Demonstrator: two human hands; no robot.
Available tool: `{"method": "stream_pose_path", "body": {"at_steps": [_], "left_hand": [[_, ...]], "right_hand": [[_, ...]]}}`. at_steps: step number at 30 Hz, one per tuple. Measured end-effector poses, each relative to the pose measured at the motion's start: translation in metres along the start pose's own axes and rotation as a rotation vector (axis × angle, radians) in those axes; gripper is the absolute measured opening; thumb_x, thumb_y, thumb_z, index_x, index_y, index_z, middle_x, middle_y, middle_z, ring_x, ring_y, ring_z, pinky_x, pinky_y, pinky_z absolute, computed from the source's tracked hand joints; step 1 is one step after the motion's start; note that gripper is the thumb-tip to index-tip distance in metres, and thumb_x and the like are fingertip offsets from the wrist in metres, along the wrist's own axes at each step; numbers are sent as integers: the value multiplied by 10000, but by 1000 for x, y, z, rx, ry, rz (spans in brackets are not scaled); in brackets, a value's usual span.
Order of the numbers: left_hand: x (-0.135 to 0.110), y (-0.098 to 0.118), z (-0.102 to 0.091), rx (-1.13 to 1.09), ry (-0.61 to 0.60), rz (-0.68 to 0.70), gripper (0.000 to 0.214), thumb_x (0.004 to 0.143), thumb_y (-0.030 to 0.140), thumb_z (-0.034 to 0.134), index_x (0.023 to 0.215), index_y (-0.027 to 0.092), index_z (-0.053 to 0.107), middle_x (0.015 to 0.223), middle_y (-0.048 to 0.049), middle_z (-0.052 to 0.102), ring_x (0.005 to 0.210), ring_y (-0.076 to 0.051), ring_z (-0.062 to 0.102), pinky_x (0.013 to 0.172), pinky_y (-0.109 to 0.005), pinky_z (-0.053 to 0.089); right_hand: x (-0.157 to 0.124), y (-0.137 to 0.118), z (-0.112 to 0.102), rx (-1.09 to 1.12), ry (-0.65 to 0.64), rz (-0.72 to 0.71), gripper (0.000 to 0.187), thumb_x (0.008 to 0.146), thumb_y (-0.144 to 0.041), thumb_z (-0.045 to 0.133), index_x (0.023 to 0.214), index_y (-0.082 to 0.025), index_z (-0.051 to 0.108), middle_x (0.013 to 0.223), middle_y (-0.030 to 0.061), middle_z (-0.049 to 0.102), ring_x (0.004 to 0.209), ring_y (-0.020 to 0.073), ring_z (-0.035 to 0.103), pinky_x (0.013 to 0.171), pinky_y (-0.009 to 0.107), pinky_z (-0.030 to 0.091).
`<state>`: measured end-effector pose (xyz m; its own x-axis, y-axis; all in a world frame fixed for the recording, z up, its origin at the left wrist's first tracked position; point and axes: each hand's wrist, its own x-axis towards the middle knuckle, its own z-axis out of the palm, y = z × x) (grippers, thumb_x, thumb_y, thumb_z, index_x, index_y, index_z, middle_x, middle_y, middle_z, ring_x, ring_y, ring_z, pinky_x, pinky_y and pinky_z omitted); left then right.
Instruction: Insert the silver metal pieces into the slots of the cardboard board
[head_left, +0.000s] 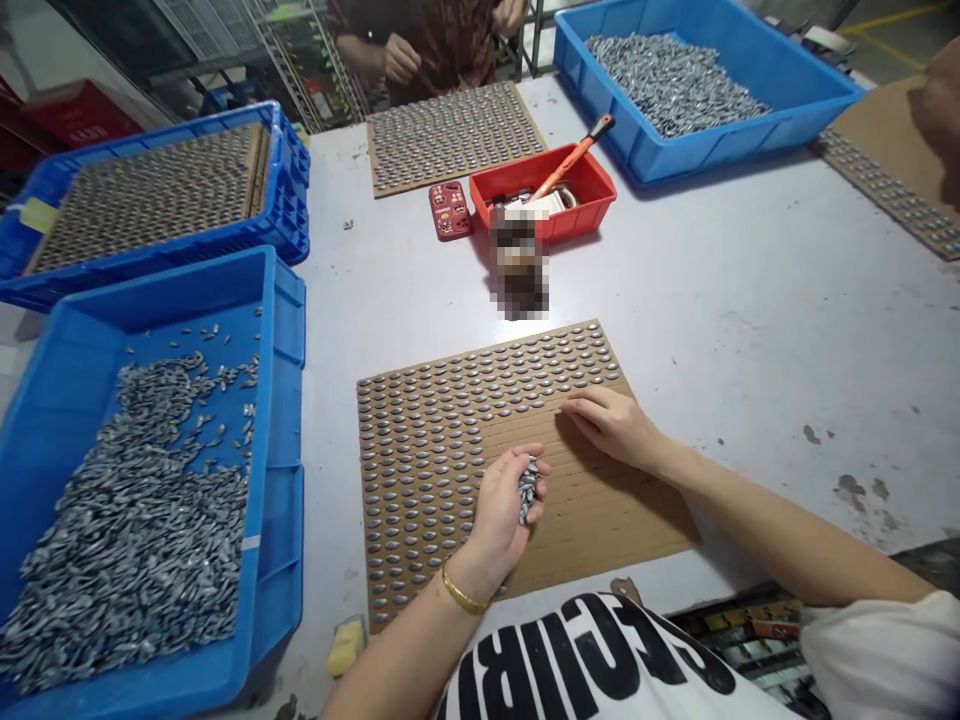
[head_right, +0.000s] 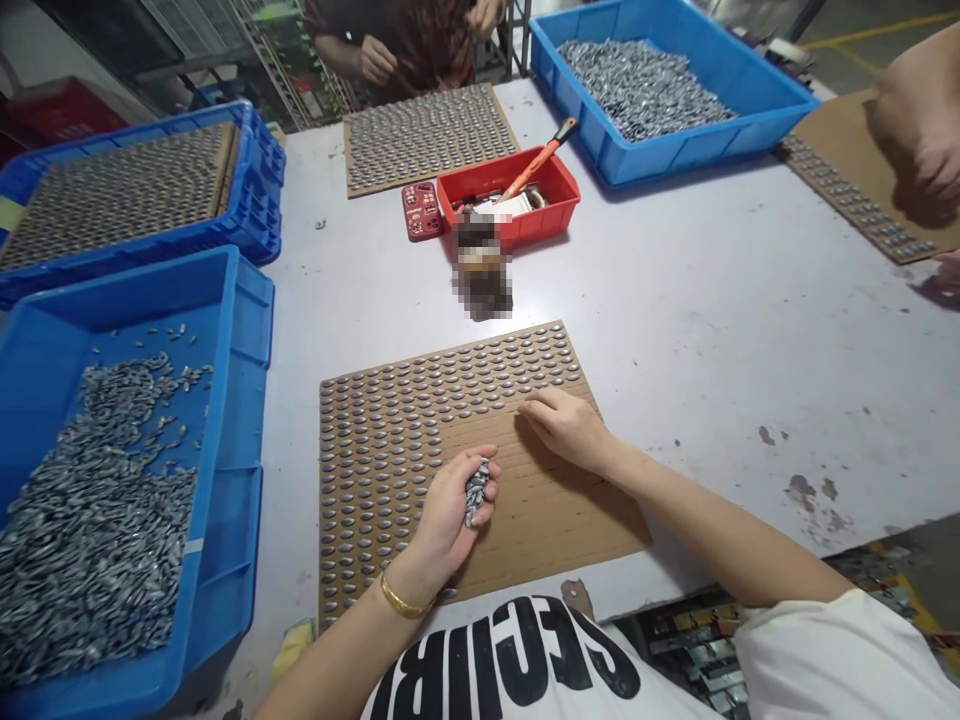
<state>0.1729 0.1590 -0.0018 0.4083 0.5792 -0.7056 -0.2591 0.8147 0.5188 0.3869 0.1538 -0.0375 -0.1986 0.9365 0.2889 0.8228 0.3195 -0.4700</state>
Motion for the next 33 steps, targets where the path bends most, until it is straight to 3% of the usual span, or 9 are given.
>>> {"method": "stream_pose_path", "body": {"at_steps": [5, 10, 17, 25, 29, 33], "left_hand": [[0, -7, -3, 14, -39, -17, 242, 771, 288, 607, 976, 162, 571, 780, -35, 609, 520, -72, 494, 337, -144, 220], [0, -8, -2, 8, -33, -35, 199, 780, 290, 612, 926, 187, 525, 759, -26, 614, 510, -78, 498, 336, -140, 222], [0, -7, 1, 45, -73, -21, 293, 755, 342, 697, 955, 142, 619, 771, -22, 579, 537, -46, 474, 347, -128, 232], [3, -2, 3, 19, -22, 42, 302, 707, 257, 735, 959, 136, 621, 825, -56, 631, 564, -59, 496, 352, -139, 241], [4, -1, 5, 18, -25, 60, 284, 700, 261, 743, 915, 147, 599, 801, -46, 630, 569, -66, 504, 351, -142, 240], [7, 0, 7, 31, -44, 79, 277, 696, 259, 747, 908, 138, 617, 684, -1, 567, 535, -53, 459, 351, -140, 232]], "right_hand": [[9, 4, 8, -220, -77, -150, 241, 918, -103, 422, 1017, -175, 629, 977, 93, 641, 871, 196, 557, 746, 305, 472], [15, 7, 8, -307, -106, -200, 228, 892, -71, 454, 1022, -146, 626, 973, 100, 634, 881, 206, 536, 740, 302, 460], [16, 9, 8, -328, -126, -198, 230, 884, -70, 465, 1017, -162, 629, 979, 90, 623, 864, 201, 519, 725, 295, 448], [18, 6, 6, -337, -152, -164, 229, 878, -57, 463, 986, -153, 641, 959, 97, 622, 863, 208, 522, 726, 300, 448], [17, 2, 4, -258, -145, -121, 246, 896, -77, 443, 1019, -158, 640, 981, 108, 631, 886, 216, 549, 747, 320, 466], [11, -19, -8, 130, -79, 52, 202, 931, -238, 483, 1049, -171, 633, 987, 100, 649, 877, 193, 593, 738, 305, 487]]}}
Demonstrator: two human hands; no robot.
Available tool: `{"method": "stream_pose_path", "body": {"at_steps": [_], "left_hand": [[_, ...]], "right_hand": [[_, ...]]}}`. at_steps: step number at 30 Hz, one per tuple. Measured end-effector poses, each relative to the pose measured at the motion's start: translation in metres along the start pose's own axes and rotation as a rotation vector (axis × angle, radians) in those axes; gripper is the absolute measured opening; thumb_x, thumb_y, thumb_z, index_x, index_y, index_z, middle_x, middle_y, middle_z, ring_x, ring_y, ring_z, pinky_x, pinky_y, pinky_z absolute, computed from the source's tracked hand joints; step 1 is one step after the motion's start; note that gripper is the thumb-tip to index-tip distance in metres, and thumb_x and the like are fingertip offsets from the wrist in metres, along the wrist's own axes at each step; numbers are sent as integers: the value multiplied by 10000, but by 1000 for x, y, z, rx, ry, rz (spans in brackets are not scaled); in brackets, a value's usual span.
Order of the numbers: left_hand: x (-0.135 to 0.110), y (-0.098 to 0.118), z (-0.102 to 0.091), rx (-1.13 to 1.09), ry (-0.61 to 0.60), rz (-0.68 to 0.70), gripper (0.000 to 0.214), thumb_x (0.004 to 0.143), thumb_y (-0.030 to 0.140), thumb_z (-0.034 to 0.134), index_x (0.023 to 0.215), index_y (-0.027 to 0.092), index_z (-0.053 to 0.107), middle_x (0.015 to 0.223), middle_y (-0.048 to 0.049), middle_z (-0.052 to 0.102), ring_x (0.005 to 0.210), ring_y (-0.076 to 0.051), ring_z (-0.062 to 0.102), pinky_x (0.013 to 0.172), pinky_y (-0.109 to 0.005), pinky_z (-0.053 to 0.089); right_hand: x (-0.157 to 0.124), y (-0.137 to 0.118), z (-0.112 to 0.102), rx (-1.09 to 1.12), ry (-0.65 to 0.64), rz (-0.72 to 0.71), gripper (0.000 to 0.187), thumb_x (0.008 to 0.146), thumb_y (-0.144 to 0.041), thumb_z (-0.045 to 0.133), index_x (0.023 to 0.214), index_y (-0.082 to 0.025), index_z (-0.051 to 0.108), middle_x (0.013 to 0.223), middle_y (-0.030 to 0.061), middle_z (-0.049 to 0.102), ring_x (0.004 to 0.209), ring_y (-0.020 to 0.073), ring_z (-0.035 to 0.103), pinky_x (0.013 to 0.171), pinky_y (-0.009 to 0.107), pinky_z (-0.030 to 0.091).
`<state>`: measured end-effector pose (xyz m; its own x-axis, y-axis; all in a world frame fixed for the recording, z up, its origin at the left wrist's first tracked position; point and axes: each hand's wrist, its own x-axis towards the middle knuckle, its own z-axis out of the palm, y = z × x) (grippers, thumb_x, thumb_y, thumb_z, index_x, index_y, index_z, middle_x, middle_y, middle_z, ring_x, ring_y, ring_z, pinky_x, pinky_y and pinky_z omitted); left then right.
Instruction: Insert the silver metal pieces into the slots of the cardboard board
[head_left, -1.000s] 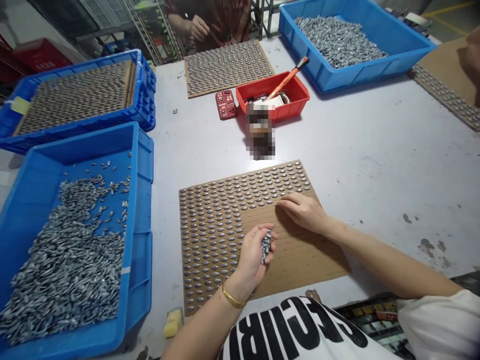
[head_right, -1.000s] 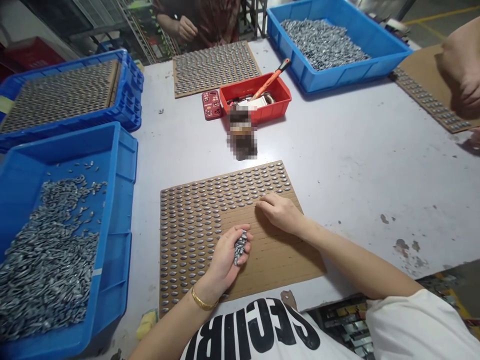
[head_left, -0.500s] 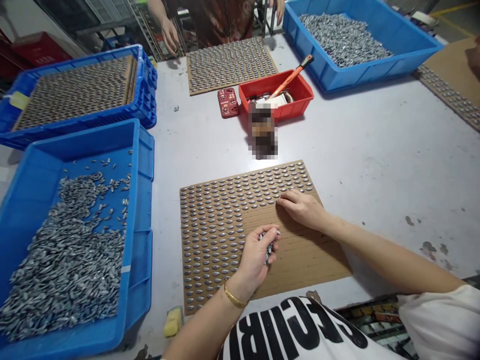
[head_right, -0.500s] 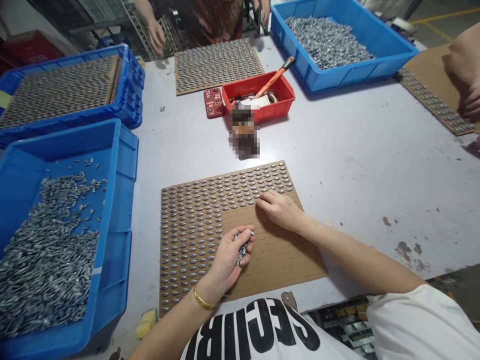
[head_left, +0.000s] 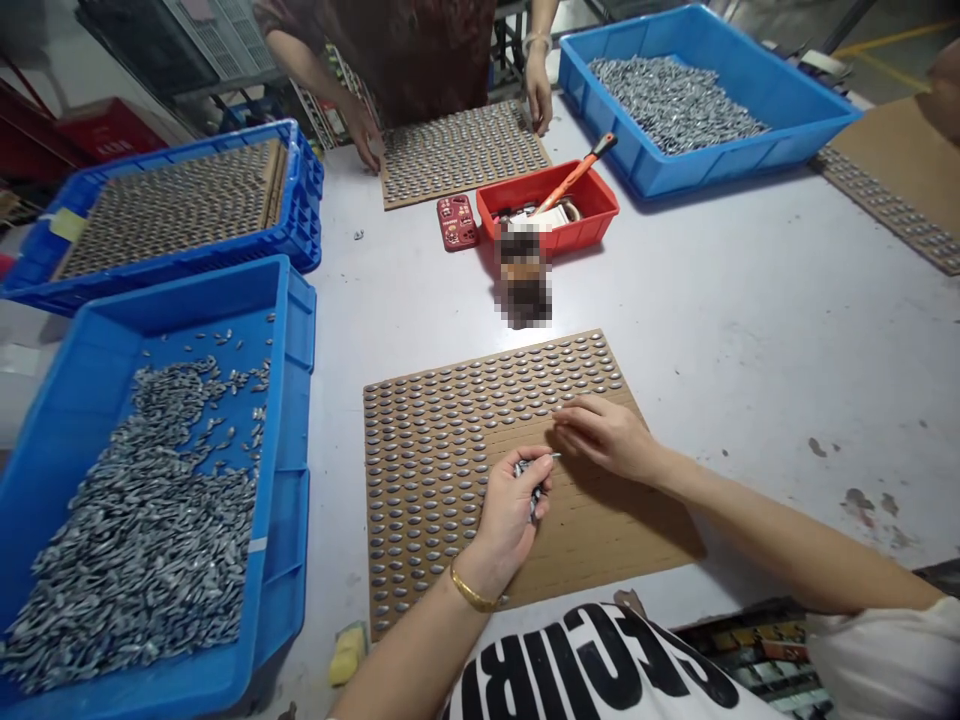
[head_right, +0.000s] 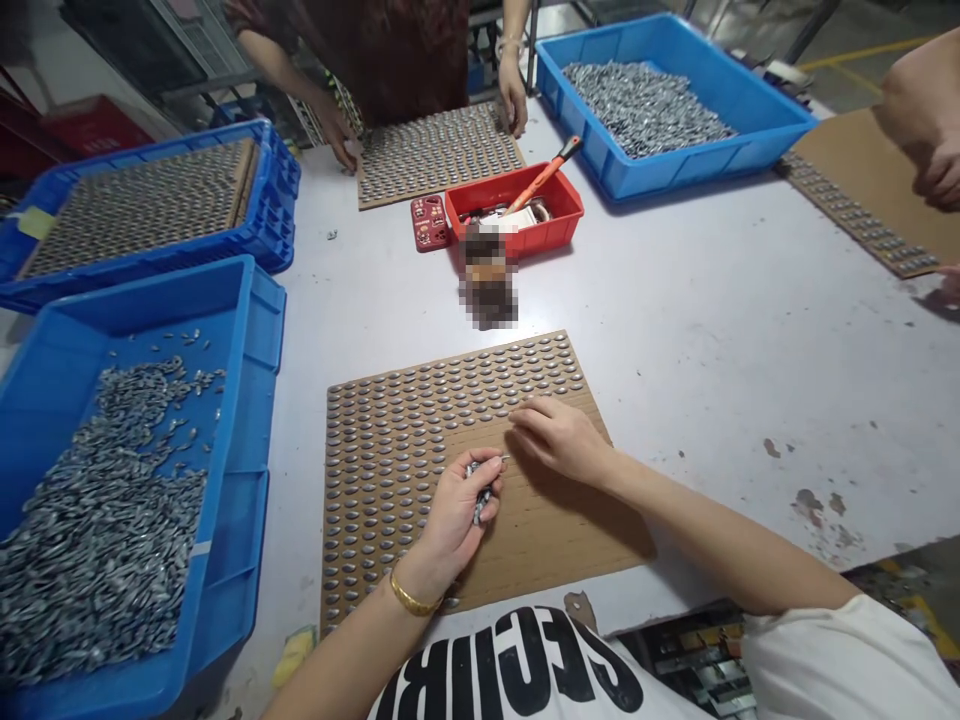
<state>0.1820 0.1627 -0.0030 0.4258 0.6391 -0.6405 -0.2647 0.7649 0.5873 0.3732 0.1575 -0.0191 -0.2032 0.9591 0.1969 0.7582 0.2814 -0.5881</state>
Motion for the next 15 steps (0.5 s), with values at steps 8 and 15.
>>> {"method": "stream_pose_path", "body": {"at_steps": [8, 15], "left_hand": [[3, 3, 9, 51, 24, 36, 263, 669, 237, 747, 850, 160, 573, 600, 33, 507, 507, -57, 427, 354, -142, 213], [3, 4, 11, 67, -9, -36, 274, 674, 245, 748, 864, 150, 575, 683, 13, 537, 502, -47, 434, 341, -141, 201]], "right_hand": [[-10, -32, -10, 592, -158, 304, 169, 890, -305, 548, 895, -175, 656, 806, 21, 682, 704, 129, 603, 607, 228, 448], [-13, -24, -14, 505, -151, 283, 136, 878, -273, 552, 878, -185, 655, 788, 15, 673, 676, 122, 595, 589, 226, 447]]}}
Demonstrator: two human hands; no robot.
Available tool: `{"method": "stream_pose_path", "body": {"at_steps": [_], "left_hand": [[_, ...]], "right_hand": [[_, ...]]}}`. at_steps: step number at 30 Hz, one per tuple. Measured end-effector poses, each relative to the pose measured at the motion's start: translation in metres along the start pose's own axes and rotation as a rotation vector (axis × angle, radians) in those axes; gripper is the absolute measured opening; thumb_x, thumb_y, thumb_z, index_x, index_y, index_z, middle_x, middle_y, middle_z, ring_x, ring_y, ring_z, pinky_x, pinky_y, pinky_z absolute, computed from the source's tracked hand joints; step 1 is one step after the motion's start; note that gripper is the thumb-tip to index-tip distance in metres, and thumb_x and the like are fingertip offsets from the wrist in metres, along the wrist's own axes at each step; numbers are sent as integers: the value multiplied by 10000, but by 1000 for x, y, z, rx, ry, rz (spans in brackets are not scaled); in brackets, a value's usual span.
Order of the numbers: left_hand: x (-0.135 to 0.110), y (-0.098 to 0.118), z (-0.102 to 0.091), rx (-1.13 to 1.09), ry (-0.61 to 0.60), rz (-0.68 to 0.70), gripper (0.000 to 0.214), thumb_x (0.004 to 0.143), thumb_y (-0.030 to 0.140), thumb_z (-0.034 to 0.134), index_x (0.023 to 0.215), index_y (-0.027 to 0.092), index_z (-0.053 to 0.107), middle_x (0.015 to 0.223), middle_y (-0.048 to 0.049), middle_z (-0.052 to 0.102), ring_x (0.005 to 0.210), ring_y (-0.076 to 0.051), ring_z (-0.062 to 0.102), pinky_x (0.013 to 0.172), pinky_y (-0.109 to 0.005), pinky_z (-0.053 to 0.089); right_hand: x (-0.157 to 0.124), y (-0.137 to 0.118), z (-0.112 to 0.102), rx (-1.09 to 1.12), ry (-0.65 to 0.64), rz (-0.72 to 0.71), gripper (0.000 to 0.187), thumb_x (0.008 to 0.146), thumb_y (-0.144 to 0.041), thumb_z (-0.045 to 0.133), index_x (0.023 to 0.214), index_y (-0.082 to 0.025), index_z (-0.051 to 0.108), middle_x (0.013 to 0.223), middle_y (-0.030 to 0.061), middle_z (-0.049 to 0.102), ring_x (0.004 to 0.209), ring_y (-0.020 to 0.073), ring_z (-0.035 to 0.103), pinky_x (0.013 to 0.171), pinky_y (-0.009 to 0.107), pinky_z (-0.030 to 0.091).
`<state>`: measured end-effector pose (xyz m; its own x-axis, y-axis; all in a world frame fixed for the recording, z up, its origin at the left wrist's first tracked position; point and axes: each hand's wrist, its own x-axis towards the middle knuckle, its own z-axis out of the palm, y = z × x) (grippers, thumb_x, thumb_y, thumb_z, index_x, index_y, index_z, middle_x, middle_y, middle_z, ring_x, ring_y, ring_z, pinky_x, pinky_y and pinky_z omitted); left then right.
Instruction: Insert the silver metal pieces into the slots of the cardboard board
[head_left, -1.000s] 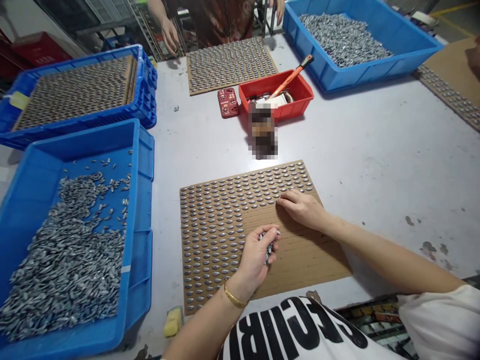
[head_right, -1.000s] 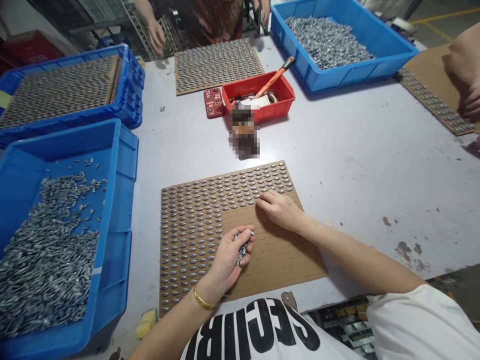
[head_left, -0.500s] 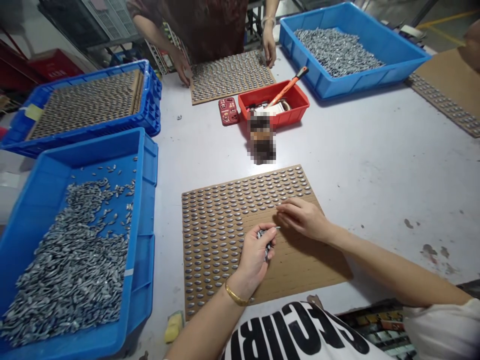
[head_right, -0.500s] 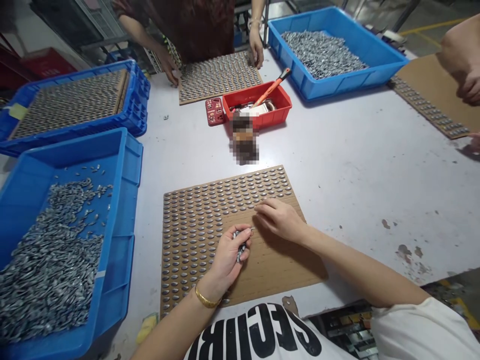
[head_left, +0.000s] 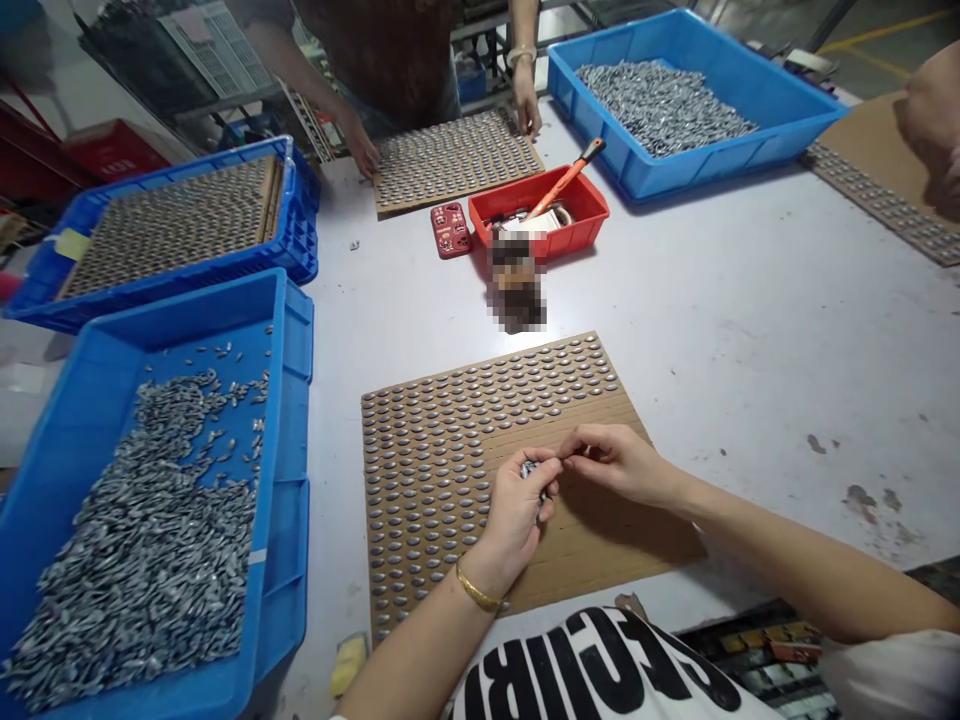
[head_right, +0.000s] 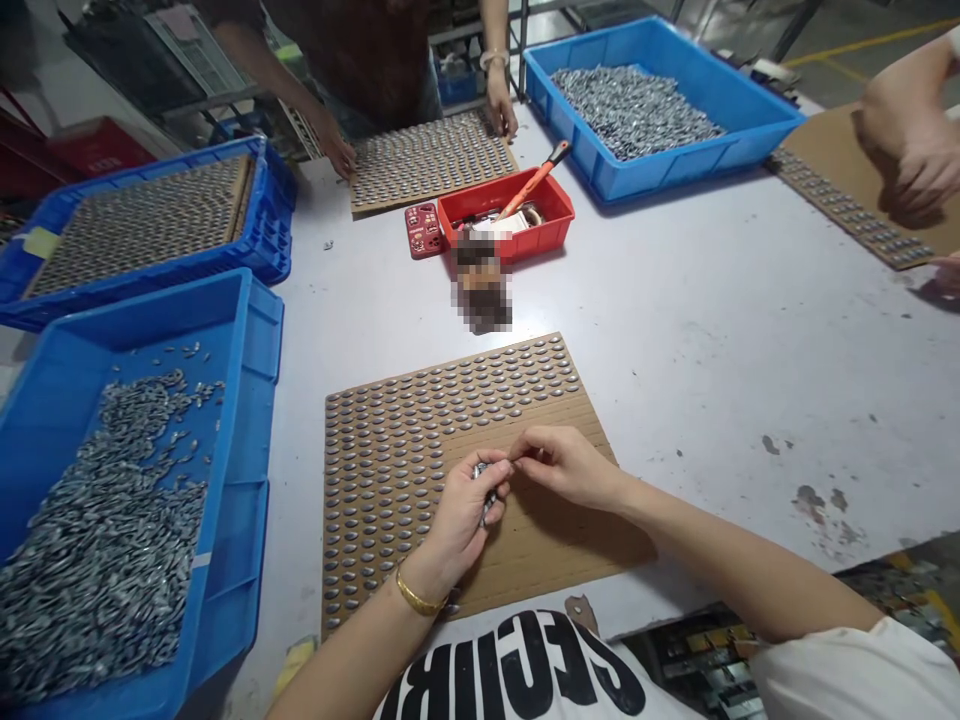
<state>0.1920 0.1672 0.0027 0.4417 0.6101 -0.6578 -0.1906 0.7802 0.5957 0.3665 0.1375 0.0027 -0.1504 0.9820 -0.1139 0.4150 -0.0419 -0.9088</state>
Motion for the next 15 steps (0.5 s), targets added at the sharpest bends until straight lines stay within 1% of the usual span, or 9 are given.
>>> {"method": "stream_pose_path", "body": {"at_steps": [2, 4, 6, 8, 10, 12, 14, 15], "left_hand": [[-2, 9, -2, -81, -27, -41, 250, 722, 289, 715, 877, 145, 581, 746, -10, 561, 527, -48, 457, 339, -134, 194], [-5, 19, -4, -202, -36, -39, 241, 770, 342, 667, 889, 148, 585, 779, -19, 567, 549, -55, 481, 346, -131, 219], [-8, 23, -6, -295, -2, -7, 233, 801, 371, 624, 886, 157, 584, 782, -22, 570, 582, -76, 520, 371, -140, 292], [-10, 19, -6, -330, 44, -39, 211, 810, 358, 607, 857, 155, 579, 776, -28, 575, 599, -91, 541, 395, -154, 343], [-10, 10, -6, -355, 34, -145, 188, 800, 331, 608, 837, 149, 573, 736, -18, 556, 542, -73, 504, 371, -146, 306], [-11, 1, -6, -397, -34, -250, 174, 792, 315, 602, 839, 150, 569, 682, 5, 513, 462, -46, 419, 331, -137, 209], [-10, -3, -5, -426, -89, -301, 157, 786, 299, 585, 848, 156, 562, 648, 22, 474, 422, -36, 354, 320, -139, 145], [-10, -3, -5, -426, -92, -304, 148, 782, 288, 578, 851, 159, 559, 642, 25, 466, 416, -35, 341, 321, -141, 137]], "right_hand": [[-1, 3, -6, -65, 82, -47, 141, 885, -276, 545, 908, -193, 656, 822, 27, 675, 726, 135, 607, 615, 236, 462], [0, 10, -15, -151, 187, -108, 140, 891, -274, 538, 939, -203, 649, 867, 38, 675, 777, 150, 614, 647, 250, 477], [1, 21, -22, -249, 263, -161, 133, 896, -270, 533, 943, -209, 642, 872, 43, 668, 773, 157, 611, 657, 266, 482], [4, 34, -28, -344, 281, -202, 130, 904, -258, 520, 934, -211, 638, 851, 44, 661, 757, 163, 605, 666, 282, 485], [7, 45, -31, -418, 266, -230, 144, 915, -240, 497, 932, -213, 637, 843, 47, 660, 760, 168, 604, 686, 296, 489], [11, 53, -31, -465, 262, -255, 153, 919, -225, 484, 937, -212, 635, 856, 51, 660, 770, 170, 605, 701, 299, 493], [15, 57, -29, -504, 273, -276, 155, 920, -214, 480, 949, -208, 632, 866, 55, 655, 769, 167, 602, 699, 291, 493], [17, 59, -28, -526, 276, -288, 158, 922, -206, 476, 952, -205, 631, 869, 56, 652, 769, 165, 600, 696, 285, 491]]}}
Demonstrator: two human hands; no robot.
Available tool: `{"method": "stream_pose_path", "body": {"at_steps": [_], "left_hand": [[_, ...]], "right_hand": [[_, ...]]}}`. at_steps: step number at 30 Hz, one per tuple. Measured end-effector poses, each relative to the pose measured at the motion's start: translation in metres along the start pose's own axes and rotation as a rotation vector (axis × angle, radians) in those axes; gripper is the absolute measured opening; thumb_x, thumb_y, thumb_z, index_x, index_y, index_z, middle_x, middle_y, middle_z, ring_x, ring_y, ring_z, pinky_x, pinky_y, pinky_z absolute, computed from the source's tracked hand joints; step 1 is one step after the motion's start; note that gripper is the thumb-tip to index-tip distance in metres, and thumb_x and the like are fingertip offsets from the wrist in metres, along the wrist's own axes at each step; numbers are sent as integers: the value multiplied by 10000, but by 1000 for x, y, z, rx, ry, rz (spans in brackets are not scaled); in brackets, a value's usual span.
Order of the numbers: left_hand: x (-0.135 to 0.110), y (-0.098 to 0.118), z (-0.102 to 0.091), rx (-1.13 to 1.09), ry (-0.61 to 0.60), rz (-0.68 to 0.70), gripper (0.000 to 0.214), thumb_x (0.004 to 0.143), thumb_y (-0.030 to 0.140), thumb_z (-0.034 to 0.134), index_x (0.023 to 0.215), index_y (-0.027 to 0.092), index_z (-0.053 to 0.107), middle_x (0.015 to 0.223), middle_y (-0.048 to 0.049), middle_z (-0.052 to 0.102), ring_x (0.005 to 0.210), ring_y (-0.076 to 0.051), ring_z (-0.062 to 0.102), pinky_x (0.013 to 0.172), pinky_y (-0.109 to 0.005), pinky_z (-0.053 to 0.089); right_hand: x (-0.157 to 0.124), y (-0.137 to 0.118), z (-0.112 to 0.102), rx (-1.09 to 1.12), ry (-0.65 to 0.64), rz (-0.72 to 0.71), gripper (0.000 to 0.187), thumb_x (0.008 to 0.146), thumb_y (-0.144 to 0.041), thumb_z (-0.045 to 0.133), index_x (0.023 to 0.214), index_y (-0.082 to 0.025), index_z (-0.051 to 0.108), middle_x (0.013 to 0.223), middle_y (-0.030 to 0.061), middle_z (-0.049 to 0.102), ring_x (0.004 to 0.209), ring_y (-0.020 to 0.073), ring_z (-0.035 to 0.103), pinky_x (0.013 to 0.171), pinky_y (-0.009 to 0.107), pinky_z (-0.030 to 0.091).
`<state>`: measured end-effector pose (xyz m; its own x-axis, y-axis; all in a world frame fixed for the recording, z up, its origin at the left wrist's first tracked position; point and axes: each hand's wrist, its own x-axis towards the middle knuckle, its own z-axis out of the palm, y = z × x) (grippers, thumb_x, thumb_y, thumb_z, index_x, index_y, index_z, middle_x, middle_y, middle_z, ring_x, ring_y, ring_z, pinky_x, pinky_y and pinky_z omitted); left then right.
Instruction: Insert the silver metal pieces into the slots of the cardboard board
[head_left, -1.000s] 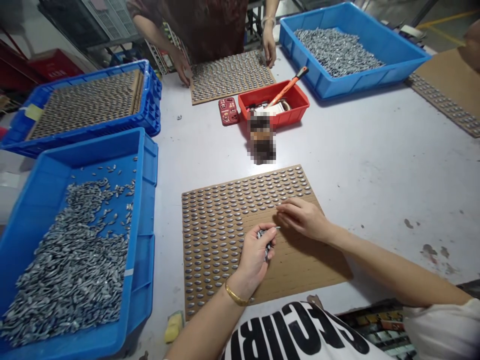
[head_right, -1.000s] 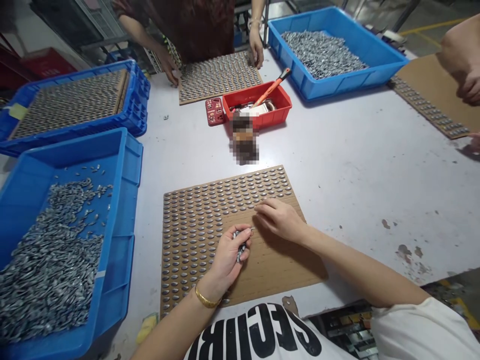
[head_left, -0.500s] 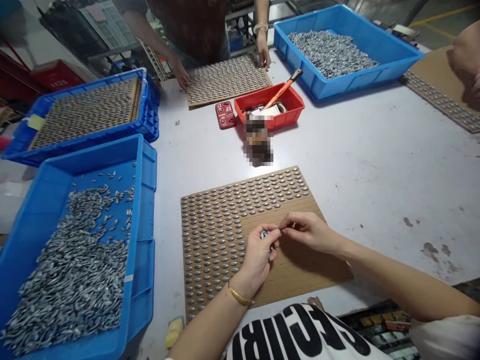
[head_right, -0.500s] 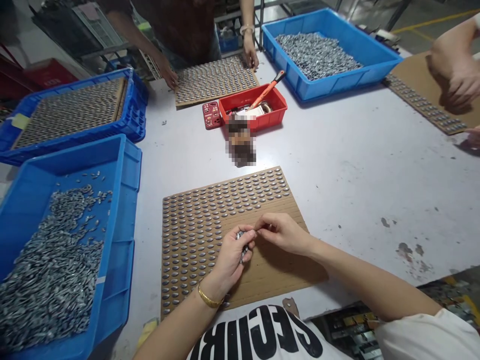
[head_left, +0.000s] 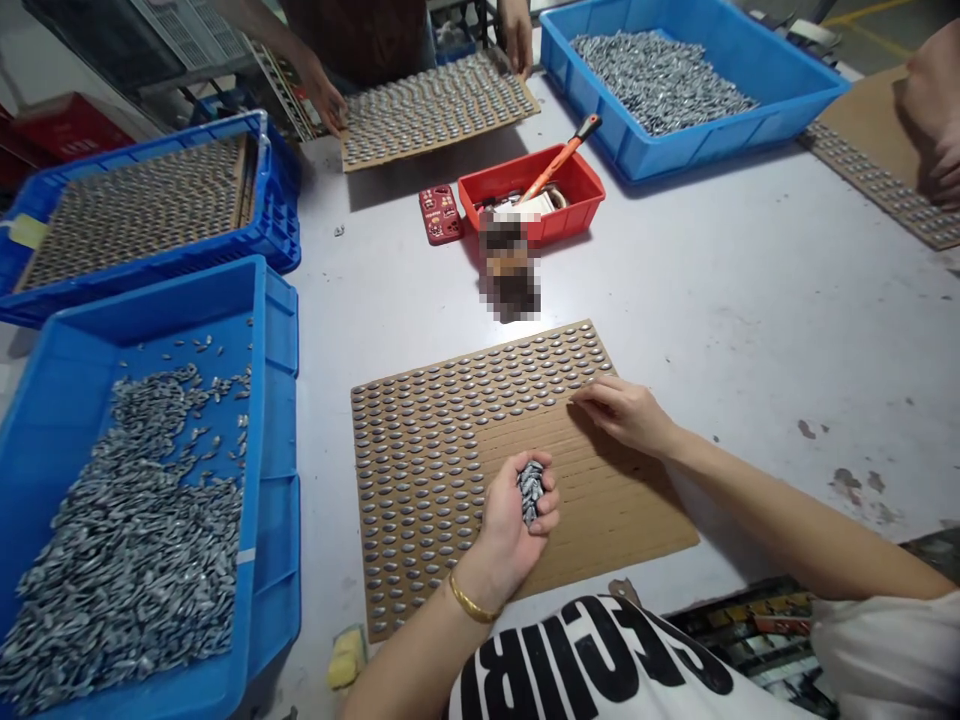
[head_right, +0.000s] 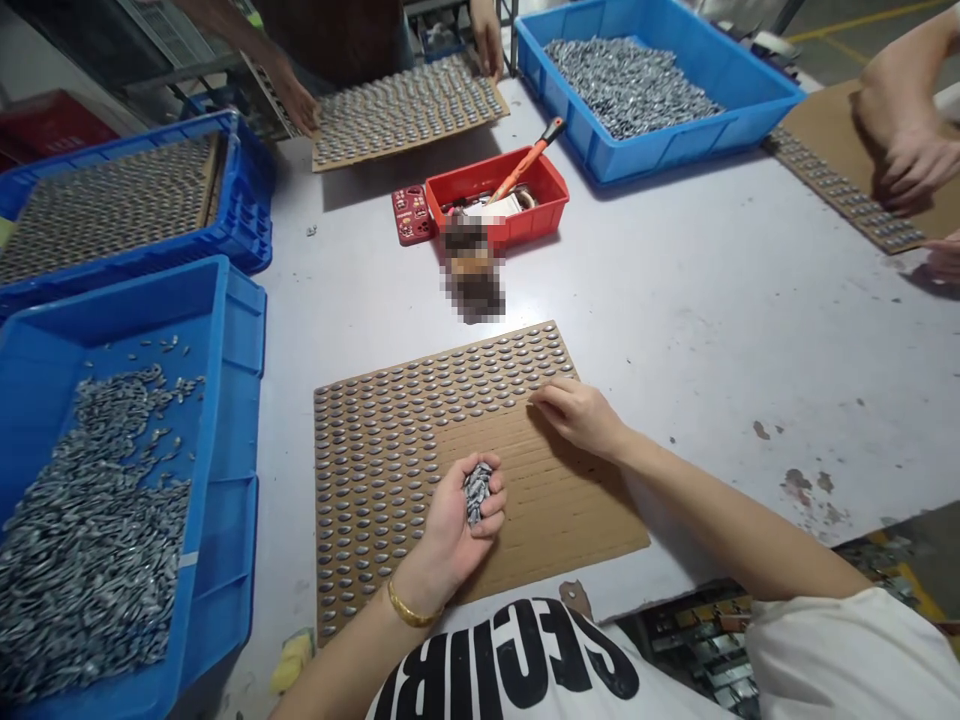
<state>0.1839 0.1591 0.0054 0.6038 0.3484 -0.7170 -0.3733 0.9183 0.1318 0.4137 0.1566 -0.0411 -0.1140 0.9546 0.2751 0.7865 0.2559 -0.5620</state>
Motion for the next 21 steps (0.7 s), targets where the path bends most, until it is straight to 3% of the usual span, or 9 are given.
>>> {"method": "stream_pose_path", "body": {"at_steps": [6, 15, 21], "left_hand": [[0, 1, 3, 108, 102, 93, 166, 767, 262, 602, 896, 165, 561, 697, 6, 508, 467, -50, 410, 342, -145, 183], [2, -6, 1, 245, 74, 145, 288, 725, 270, 704, 968, 132, 632, 759, -29, 555, 564, -65, 482, 382, -148, 258], [3, -5, -1, 237, 90, 200, 288, 712, 253, 685, 968, 134, 628, 790, -49, 600, 583, -85, 517, 387, -161, 279]], "right_hand": [[7, 1, 9, -126, -29, -84, 195, 930, -165, 448, 936, -196, 641, 884, 53, 646, 799, 155, 585, 704, 258, 468], [11, -7, 8, -349, -75, -108, 215, 905, -134, 444, 854, -188, 646, 836, 62, 617, 779, 156, 550, 652, 242, 414], [12, -13, 4, -279, -75, -77, 212, 917, -145, 433, 911, -185, 642, 870, 77, 624, 820, 177, 573, 685, 267, 454]]}}
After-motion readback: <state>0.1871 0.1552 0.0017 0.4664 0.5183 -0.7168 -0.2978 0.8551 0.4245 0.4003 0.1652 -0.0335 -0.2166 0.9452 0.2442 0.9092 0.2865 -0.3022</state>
